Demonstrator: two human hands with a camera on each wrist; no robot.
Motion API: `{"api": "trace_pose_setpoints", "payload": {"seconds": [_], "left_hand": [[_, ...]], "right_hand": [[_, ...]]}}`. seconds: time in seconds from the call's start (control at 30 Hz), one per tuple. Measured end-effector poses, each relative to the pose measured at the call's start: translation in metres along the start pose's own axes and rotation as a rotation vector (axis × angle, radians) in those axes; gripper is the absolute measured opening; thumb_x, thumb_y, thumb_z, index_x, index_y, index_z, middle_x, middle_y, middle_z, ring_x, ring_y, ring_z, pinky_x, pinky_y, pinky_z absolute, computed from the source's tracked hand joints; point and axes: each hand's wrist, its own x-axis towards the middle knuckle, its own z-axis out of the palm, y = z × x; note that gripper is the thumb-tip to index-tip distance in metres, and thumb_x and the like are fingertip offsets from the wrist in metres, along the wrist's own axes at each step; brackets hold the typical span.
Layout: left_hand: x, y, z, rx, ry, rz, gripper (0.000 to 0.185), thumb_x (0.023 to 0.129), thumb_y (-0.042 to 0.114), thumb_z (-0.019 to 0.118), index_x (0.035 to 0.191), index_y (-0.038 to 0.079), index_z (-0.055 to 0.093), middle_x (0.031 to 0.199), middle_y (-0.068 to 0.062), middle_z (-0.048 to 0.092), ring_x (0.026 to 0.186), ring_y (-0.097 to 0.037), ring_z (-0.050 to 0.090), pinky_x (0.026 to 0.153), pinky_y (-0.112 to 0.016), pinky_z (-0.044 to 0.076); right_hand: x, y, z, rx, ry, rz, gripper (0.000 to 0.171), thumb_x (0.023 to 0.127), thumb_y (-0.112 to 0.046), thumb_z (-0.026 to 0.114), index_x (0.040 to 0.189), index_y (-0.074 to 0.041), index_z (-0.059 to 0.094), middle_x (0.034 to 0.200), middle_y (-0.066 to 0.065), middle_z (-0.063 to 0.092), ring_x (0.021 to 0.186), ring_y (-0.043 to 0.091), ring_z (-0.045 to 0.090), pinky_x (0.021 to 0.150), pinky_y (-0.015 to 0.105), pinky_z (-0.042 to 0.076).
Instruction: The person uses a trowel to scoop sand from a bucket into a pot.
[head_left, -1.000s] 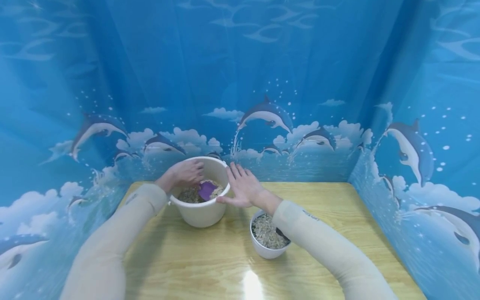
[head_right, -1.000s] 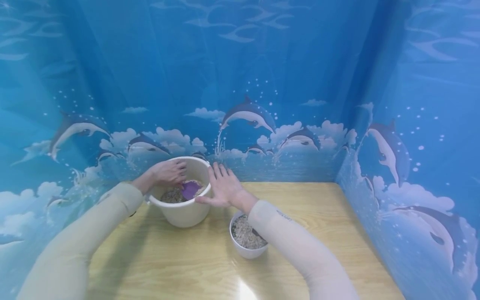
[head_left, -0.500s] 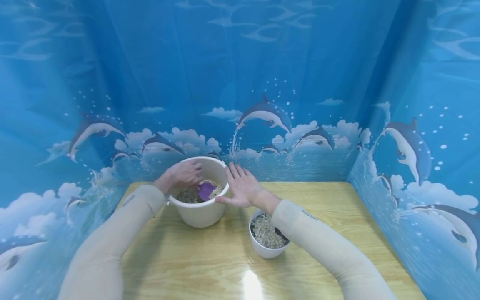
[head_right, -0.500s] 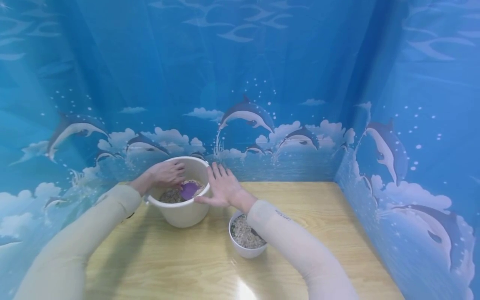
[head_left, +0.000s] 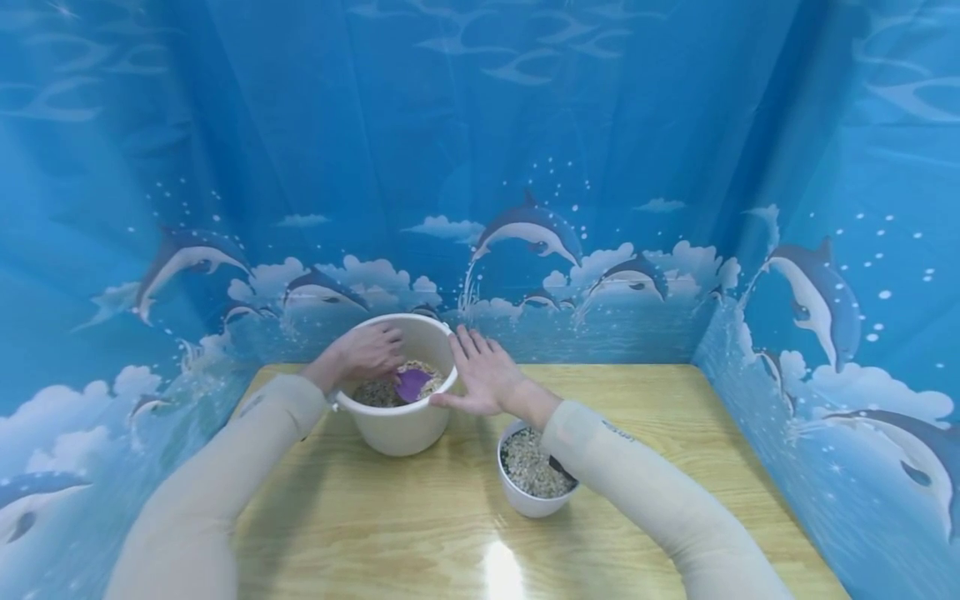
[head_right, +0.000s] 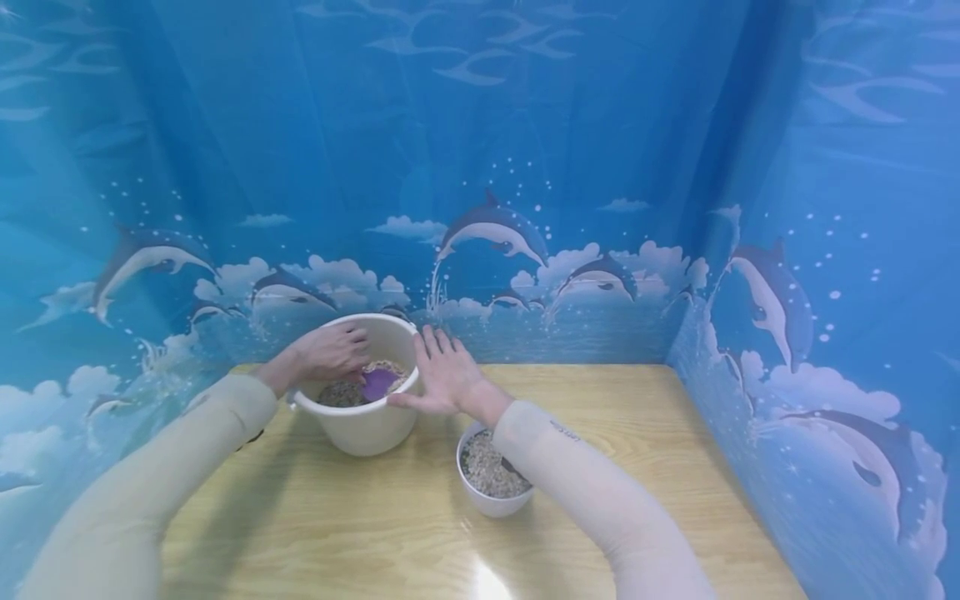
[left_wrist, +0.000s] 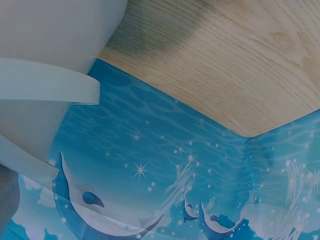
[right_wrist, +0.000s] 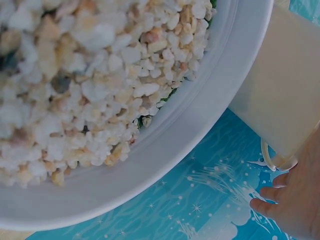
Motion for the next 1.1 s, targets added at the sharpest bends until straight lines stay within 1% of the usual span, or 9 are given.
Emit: {"api": "trace_pose_setpoints", "payload": {"seconds": [0.13,0.37,0.53,0.77,0.97,1.1], "left_hand": [[-0.0011,0.0013,-0.0008,-0.016,0.005,-0.015,0.042,0.099,0.058,0.063,0.101,0.017,0.072,0.101,-0.004,0.072,0.098,-0.023,0.060,0.094,-0.040,0.054],[-0.0039,0.0025,-0.0016,-0.083,0.012,-0.038,0.041,0.097,0.058,0.065,0.100,0.017,0.072,0.098,-0.002,0.071,0.095,-0.021,0.059,0.092,-0.039,0.054],[-0.0045,0.0018,-0.0013,-0.106,0.027,-0.042,0.040,0.099,0.057,0.064,0.100,0.017,0.072,0.097,-0.001,0.071,0.095,-0.020,0.059,0.091,-0.039,0.054],[-0.0050,0.0003,-0.0023,-0.126,0.006,-0.040,0.040,0.102,0.056,0.061,0.103,0.017,0.073,0.098,-0.001,0.071,0.096,-0.020,0.060,0.090,-0.038,0.054],[-0.0062,-0.0015,-0.0034,-0.155,-0.006,-0.040,0.040,0.104,0.054,0.059,0.107,0.017,0.073,0.102,-0.003,0.073,0.101,-0.023,0.062,0.094,-0.040,0.055],[-0.0085,-0.0041,-0.0042,-0.174,-0.008,-0.049,0.041,0.105,0.054,0.057,0.106,0.016,0.071,0.104,-0.004,0.072,0.102,-0.023,0.061,0.094,-0.041,0.055]], "right_hand": [[0.0002,-0.0006,0.0008,0.002,0.003,0.002,0.119,0.093,-0.091,0.029,0.168,-0.002,0.006,0.176,0.025,0.012,0.162,0.044,0.025,0.128,0.058,0.032],[0.0005,-0.0009,0.0019,0.003,0.000,0.000,0.119,0.092,-0.091,0.028,0.168,-0.002,0.006,0.176,0.025,0.012,0.162,0.043,0.024,0.129,0.058,0.031],[0.0004,-0.0008,0.0012,0.004,0.003,0.002,0.119,0.093,-0.091,0.029,0.168,-0.002,0.006,0.176,0.025,0.013,0.162,0.043,0.025,0.128,0.059,0.032],[0.0011,0.0000,0.0018,-0.002,0.002,0.001,0.119,0.093,-0.091,0.027,0.168,-0.002,0.006,0.176,0.025,0.012,0.162,0.043,0.026,0.128,0.058,0.032],[0.0014,-0.0001,0.0023,0.001,0.002,0.001,0.118,0.093,-0.091,0.028,0.168,-0.002,0.006,0.176,0.024,0.013,0.162,0.042,0.026,0.128,0.057,0.032],[0.0011,-0.0007,0.0021,0.007,0.002,0.001,0.118,0.093,-0.091,0.029,0.168,-0.002,0.006,0.176,0.024,0.013,0.162,0.042,0.025,0.129,0.057,0.031]]}}
